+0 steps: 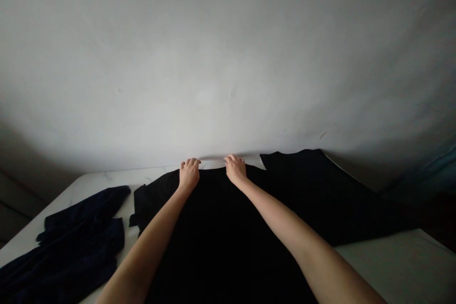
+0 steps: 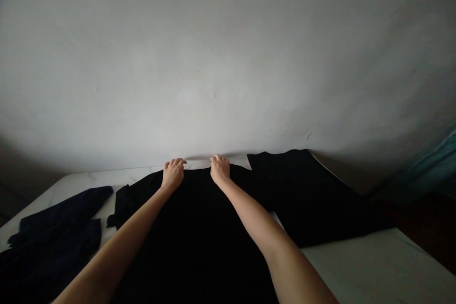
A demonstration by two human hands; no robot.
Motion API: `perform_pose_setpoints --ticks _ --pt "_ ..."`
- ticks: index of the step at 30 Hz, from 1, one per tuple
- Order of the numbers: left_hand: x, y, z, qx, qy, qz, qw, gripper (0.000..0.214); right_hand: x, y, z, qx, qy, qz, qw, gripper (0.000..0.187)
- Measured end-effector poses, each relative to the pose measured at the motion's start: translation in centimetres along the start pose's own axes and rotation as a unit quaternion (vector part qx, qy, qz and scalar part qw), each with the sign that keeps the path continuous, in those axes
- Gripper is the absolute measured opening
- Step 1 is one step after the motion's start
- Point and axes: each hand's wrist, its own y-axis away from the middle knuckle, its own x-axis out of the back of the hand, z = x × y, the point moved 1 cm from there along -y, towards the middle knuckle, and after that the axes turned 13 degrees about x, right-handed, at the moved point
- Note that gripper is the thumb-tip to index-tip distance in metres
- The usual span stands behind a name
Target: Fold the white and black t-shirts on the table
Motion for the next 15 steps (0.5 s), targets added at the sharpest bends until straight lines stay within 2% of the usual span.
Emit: perform_pose_setpoints --ticks 3,6,8,10,15 --pt "0.4 2.7 0.3 -0.061 0.024 0.012 0.998 0.044 -0.8 2.7 -2.9 0.159 -0.046 -0.020 0.986 0.039" --pt "-0.3 4.9 -1.0 -0.140 0.021 -0.047 0.989 0.049 -1.7 5.3 -4.2 0.244 -0.078 -0.079 0.963 0.049" --pt "-0.9 5.5 -2.4 -0.160 0.006 -0.104 0.982 0.051 -1.9 6.3 -4.3 0.244 -0.087 -0.102 0.960 0.055" --pt "-1.3 5.5 -3.6 -0.152 -0.009 -0.136 0.979 0.052 -1.8 6.6 -4.1 0.222 -0.089 -0.108 0.965 0.058" --pt "-0.5 5.3 -4.3 -0.137 -0.007 -0.136 0.981 0.051 -1.3 6.4 -4.0 0.213 -0.089 -0.121 0.965 0.058"
